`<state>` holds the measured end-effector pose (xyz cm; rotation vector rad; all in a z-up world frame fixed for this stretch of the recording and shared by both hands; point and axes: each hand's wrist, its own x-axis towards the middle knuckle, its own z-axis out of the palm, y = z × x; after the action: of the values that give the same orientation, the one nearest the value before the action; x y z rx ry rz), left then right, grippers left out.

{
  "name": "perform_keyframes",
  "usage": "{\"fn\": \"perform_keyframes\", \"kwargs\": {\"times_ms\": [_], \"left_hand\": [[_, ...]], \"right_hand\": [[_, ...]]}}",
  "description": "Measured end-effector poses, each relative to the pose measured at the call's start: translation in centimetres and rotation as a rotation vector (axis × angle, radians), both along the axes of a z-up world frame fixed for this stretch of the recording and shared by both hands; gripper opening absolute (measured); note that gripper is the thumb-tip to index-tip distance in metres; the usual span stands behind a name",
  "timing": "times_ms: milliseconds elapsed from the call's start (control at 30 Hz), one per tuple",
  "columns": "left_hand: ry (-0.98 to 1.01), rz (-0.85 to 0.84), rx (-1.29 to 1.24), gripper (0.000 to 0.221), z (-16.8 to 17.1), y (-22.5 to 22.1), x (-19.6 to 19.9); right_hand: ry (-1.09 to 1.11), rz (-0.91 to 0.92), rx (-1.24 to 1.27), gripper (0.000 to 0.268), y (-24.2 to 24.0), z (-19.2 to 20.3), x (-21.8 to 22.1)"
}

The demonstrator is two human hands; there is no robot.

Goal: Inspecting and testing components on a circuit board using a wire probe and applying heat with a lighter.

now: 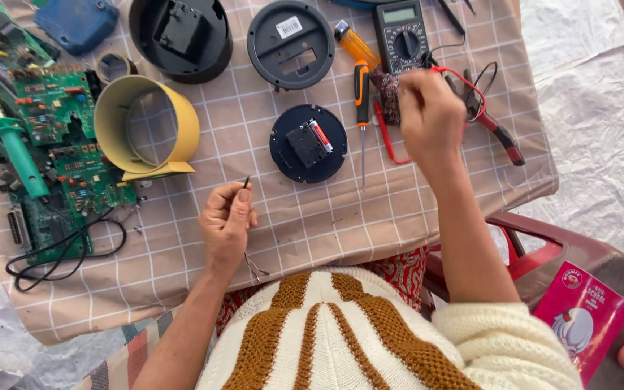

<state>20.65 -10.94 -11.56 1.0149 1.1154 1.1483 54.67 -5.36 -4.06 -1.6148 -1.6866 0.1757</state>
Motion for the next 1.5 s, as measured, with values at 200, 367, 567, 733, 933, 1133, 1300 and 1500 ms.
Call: {"fn": "perform_keyframes", "kwargs": {"times_ms": [200, 367, 567, 733, 933, 1133, 1300, 1500], "left_hand": [[0.268, -0.03, 0.149, 0.014, 1.2, -0.2, 0.6], [0.261, -0.05, 0.201, 0.015, 1.5, 0.0, 0.5], [0.316, -0.055, 0.323, 0.014, 1.0, 0.7, 1.0], [0.357, -0.041, 0.343, 0.014, 0.7, 0.5, 0.9], [0.317, -0.086, 0.312, 0.015, 1.1, 2.0, 1.8], [0.201, 0.032, 0.363, 0.011, 1.5, 4.1, 3.9], [0.223, 0.004, 0.425, 0.011, 0.9, 4.1, 3.9], [0.231, 0.001, 0.449, 0.011, 0.6, 3.8, 3.8]], "right_hand": [[-0.403, -0.053, -0.295, 0.037, 12.3, -8.8, 2.1], [-0.499, -0.058, -0.339, 0.021, 13.9, -10.0, 0.6], [-0.474, -0.079, -0.115, 0.029, 13.6, -10.6, 1.7], [-0.21, -0.15, 0.206, 0.014, 9.5, -4.6, 0.0], [1.407, -0.061, -0.341, 0.044, -0.5, 2.0, -6.6], [1.563, 0.228, -0.535, 0.049, -7.5, -2.9, -10.5], [1.31, 0.228, -0.602, 0.047, -7.4, -2.6, -11.0], [1.005, 0.149, -0.653, 0.056, -6.6, -2.5, -12.1]]}}
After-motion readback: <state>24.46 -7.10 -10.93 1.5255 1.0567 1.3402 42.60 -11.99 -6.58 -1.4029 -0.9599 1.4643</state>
